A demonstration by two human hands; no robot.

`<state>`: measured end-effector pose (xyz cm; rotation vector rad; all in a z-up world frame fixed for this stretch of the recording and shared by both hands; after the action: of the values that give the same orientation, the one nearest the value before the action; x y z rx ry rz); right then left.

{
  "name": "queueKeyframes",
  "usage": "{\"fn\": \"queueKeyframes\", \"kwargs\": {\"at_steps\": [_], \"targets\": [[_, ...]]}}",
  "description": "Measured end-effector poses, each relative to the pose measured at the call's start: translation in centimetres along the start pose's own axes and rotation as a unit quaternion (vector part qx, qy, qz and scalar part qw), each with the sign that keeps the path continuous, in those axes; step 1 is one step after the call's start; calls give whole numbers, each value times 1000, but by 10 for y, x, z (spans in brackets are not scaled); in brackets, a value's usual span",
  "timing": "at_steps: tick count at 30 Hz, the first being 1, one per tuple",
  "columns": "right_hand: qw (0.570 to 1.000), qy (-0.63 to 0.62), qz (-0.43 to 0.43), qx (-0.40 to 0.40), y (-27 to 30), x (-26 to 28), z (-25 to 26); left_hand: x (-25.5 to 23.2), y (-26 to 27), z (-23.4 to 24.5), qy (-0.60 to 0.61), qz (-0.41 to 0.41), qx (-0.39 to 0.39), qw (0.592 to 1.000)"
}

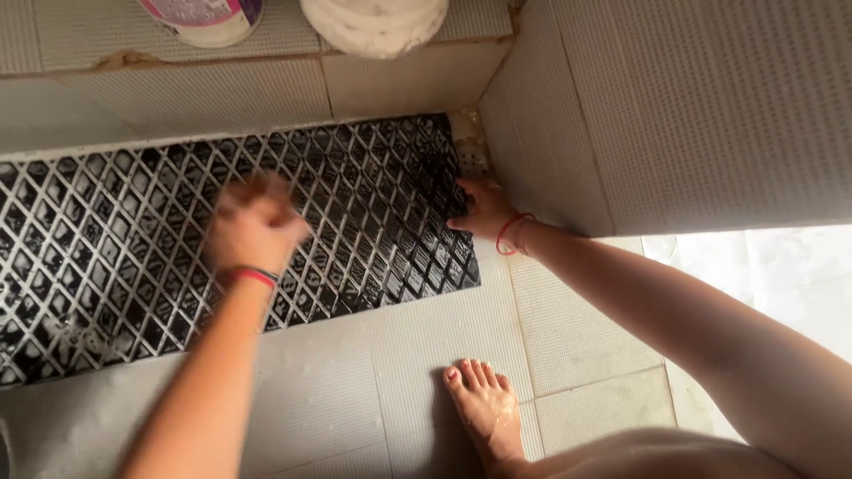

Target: Scrubbing and rinsing rubber floor mats in a bathroom and then moving them outside.

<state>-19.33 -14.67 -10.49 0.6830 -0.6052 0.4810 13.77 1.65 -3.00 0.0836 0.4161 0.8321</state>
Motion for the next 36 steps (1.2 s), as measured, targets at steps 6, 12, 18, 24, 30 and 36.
{"fn": "queueKeyframes", "kwargs": {"at_steps": [6, 12, 18, 24, 30, 36], "targets": [[996, 38, -26, -70, 14, 50, 8, -84, 130, -97, 249, -215, 257, 909], [993, 76, 63, -68, -6, 14, -32, -39, 31, -45, -18, -72, 191, 979], [986, 110, 62, -105, -11, 22, -27, 6, 9, -10, -45, -25, 22, 998], [970, 145, 107, -160, -23, -14, -35, -61, 91, -95, 74, -193, 77, 975], [930, 313, 162, 109, 1, 71, -15, -26, 79, -77, -59, -298, 174, 937], [855, 409, 113, 299, 3, 103, 14, 32, 74, -72, -84, -347, 148, 922]]}}
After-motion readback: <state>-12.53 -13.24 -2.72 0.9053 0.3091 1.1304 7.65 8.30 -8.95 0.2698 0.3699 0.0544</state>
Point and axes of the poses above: each hand's wrist, its own y-axis away from the middle knuckle, its own z-axis out of the back of the hand, x = y × z, the point moved 1 cm from there along -y, towards the middle knuckle, and after that the axes turned 12 degrees about z, right-handed, at the moved point
